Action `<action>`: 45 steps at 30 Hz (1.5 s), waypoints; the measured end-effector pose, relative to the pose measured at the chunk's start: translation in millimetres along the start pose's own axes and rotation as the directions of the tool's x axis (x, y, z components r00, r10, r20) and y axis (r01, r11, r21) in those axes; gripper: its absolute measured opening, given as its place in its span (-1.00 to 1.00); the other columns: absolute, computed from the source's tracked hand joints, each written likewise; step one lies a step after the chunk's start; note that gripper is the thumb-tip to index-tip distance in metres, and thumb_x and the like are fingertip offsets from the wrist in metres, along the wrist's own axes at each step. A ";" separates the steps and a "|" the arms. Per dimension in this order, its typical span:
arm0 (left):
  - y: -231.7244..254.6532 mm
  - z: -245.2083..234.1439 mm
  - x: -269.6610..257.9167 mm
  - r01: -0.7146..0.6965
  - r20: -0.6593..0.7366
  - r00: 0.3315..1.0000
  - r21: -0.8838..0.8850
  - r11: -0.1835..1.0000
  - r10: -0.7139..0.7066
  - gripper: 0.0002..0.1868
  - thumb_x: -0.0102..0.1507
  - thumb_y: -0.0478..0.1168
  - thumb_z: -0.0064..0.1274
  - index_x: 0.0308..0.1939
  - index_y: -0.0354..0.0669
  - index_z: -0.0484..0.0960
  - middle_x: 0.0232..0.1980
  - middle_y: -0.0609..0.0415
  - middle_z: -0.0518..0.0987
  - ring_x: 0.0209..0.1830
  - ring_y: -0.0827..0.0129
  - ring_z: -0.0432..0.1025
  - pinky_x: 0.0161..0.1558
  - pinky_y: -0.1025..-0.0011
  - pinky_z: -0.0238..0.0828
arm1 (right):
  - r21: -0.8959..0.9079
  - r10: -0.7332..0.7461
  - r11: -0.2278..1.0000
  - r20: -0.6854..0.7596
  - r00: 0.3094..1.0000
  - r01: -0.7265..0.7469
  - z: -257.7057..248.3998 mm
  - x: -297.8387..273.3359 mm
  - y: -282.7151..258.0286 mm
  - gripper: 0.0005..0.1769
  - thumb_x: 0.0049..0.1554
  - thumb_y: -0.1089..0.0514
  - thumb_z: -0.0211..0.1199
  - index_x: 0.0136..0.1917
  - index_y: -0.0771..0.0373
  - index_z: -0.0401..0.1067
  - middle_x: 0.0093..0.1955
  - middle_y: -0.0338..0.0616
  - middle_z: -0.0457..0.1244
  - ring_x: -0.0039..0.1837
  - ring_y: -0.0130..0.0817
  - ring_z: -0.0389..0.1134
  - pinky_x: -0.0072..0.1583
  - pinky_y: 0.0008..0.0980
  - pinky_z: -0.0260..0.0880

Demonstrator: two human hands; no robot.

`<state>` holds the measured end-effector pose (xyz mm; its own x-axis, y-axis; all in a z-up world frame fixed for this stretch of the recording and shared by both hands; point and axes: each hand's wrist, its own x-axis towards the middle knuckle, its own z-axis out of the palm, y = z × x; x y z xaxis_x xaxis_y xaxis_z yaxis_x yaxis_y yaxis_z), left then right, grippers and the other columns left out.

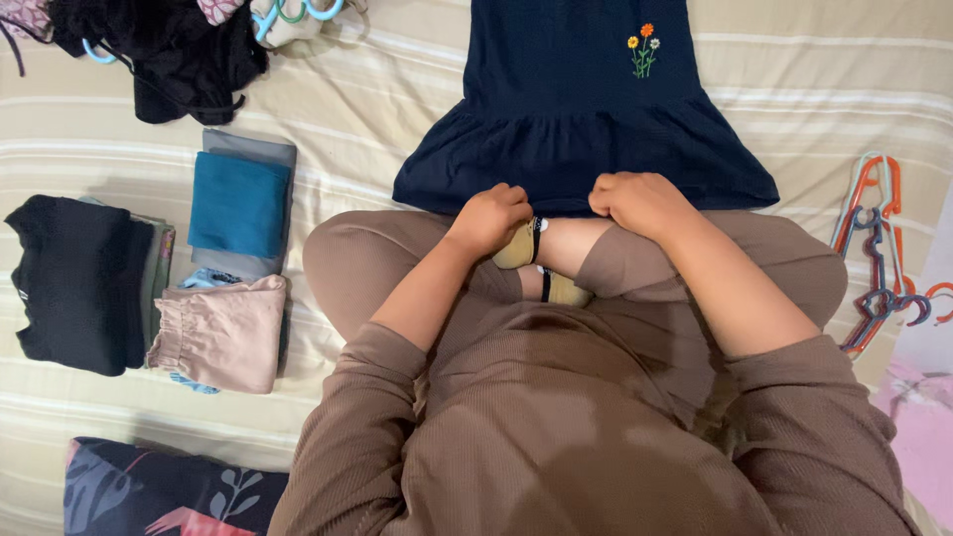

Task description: The person sits on a bed and folds several items of clothing, including pants and a dress, by hand. They smooth and fold each item into a neat stack on the bed.

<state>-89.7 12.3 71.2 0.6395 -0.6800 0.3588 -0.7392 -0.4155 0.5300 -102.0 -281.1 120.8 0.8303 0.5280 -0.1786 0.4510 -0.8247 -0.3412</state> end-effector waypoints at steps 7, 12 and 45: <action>12.5 -16.2 0.5 -0.095 0.035 0.995 -0.006 0.995 0.095 -0.92 0.12 -0.31 0.15 -0.31 -0.12 0.62 -0.23 0.09 0.50 -0.22 0.17 0.42 -0.16 0.25 0.42 | -0.039 0.025 0.999 0.061 0.998 -0.023 -11.5 -1.1 -7.6 -0.93 0.04 0.22 0.19 -0.22 0.09 0.48 -0.16 -0.23 0.38 -0.05 -0.12 0.42 -0.06 -0.11 0.39; 25.6 -31.6 1.8 0.032 0.056 0.998 -0.125 0.992 -0.026 -0.63 0.07 -0.34 0.07 -0.03 -0.19 0.65 -0.24 0.05 0.54 -0.21 0.10 0.46 -0.15 0.19 0.43 | 0.101 0.192 0.974 0.093 0.977 -0.201 -23.2 -10.5 -13.8 -0.79 0.00 0.11 0.20 -0.05 0.12 0.46 -0.20 -0.17 0.38 -0.11 -0.07 0.42 -0.08 -0.07 0.38; -171.4 -28.8 -2.6 0.923 0.238 0.383 -0.066 0.378 -0.893 -0.46 0.08 0.07 0.12 0.13 0.11 0.60 0.26 0.00 0.54 0.39 -0.03 0.22 0.33 -0.28 -0.11 | -0.129 0.457 0.835 -0.379 0.805 -0.535 -0.8 498.4 55.6 -0.66 0.31 0.24 0.02 0.34 0.25 0.31 0.12 0.19 0.32 0.07 0.16 0.43 0.03 0.03 0.52</action>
<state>41.4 102.7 1.6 0.8544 -0.0330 -0.5186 0.3248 -0.7451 0.5824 337.1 -64.0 13.5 0.9983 -0.0290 0.0501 -0.0255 -0.9972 -0.0706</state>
